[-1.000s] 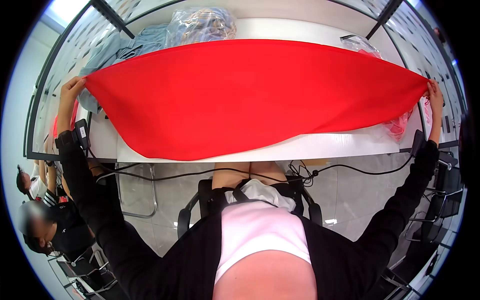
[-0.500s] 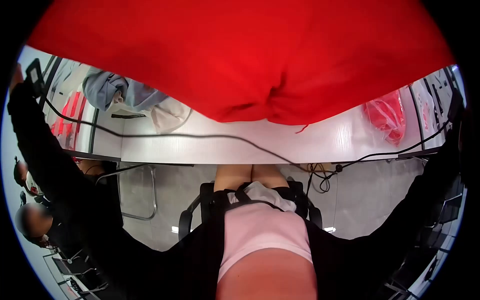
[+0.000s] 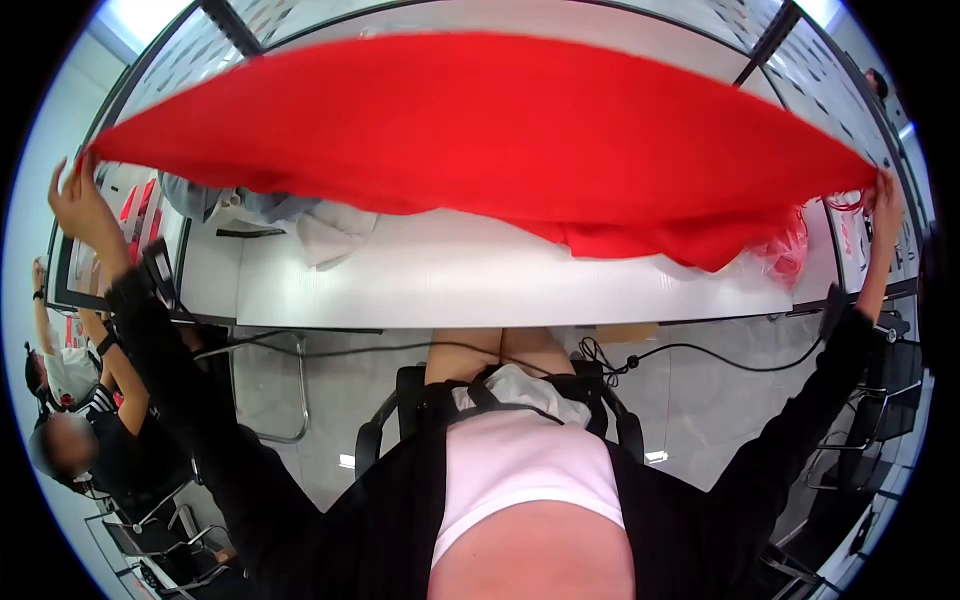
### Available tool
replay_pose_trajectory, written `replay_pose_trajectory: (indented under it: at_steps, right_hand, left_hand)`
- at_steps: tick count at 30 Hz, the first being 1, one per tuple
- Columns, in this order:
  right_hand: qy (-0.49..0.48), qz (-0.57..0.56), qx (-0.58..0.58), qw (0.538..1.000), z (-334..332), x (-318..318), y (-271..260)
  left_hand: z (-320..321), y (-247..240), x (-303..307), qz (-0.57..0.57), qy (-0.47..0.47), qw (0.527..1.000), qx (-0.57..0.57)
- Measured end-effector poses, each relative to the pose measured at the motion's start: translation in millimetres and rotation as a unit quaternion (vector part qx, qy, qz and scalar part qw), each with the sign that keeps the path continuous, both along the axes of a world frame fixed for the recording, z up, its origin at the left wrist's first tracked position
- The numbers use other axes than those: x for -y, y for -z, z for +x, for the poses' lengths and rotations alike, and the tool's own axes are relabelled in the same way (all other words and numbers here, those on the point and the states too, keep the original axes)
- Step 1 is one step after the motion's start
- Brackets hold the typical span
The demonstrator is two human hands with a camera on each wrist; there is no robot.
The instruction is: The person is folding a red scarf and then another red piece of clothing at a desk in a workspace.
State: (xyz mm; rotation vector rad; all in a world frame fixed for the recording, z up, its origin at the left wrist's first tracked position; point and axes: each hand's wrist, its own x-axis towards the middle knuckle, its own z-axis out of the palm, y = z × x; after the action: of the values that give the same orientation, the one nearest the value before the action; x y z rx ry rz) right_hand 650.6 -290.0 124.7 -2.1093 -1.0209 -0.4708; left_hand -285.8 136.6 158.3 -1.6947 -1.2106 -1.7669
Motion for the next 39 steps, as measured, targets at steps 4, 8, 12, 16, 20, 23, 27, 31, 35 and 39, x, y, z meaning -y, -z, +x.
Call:
replay_pose_trajectory:
  at_steps: [4,8,12,16,20,23,27,31,35,39]
  right_hand:
    - [-0.062,0.186,0.092,0.976,-37.4,26.7,36.7]
    - [-0.087,0.399,-0.050,0.912,-70.0,29.8,44.5]
    - [-0.187,-0.096,-0.284,0.935,-22.8,-47.9,42.2]
    - [-0.152,-0.052,-0.094,0.983,-18.2,-122.2,-12.8]
    - [-0.040,0.176,0.161,0.970,-23.6,-138.0,-116.8]
    - [0.037,0.301,0.281,0.910,-28.4,-130.5,-185.4]
    - [0.125,0.362,0.419,0.823,-19.2,-106.9,-239.0]
    - [-0.051,0.466,0.184,0.864,-92.2,-86.4,-218.2]
    - [-0.145,0.340,0.048,0.928,-117.2,-52.6,-171.2]
    - [-0.060,0.302,0.088,0.947,-74.8,2.0,-90.2]
  left_hand:
    - [-19.3,31.8,44.1,0.067,0.042,0.993,0.083]
    - [-27.2,54.8,56.6,0.077,0.022,0.986,0.149]
    - [14.1,54.2,-23.0,-0.373,0.317,0.858,0.157]
    - [44.6,14.6,-196.4,-0.307,0.099,0.907,-0.270]
    - [45.9,-104.4,-188.8,-0.054,-0.053,0.994,-0.074]
    - [43.8,-145.9,-145.7,0.040,-0.053,0.998,0.008]
    - [28.6,-152.0,-111.2,0.070,-0.049,0.996,0.035]
    - [4.9,-130.6,-87.1,0.075,-0.046,0.995,0.048]
    - [-17.5,-98.2,-52.3,0.100,-0.020,0.991,0.082]
    - [-30.3,-58.9,-4.4,0.157,0.033,0.978,0.132]
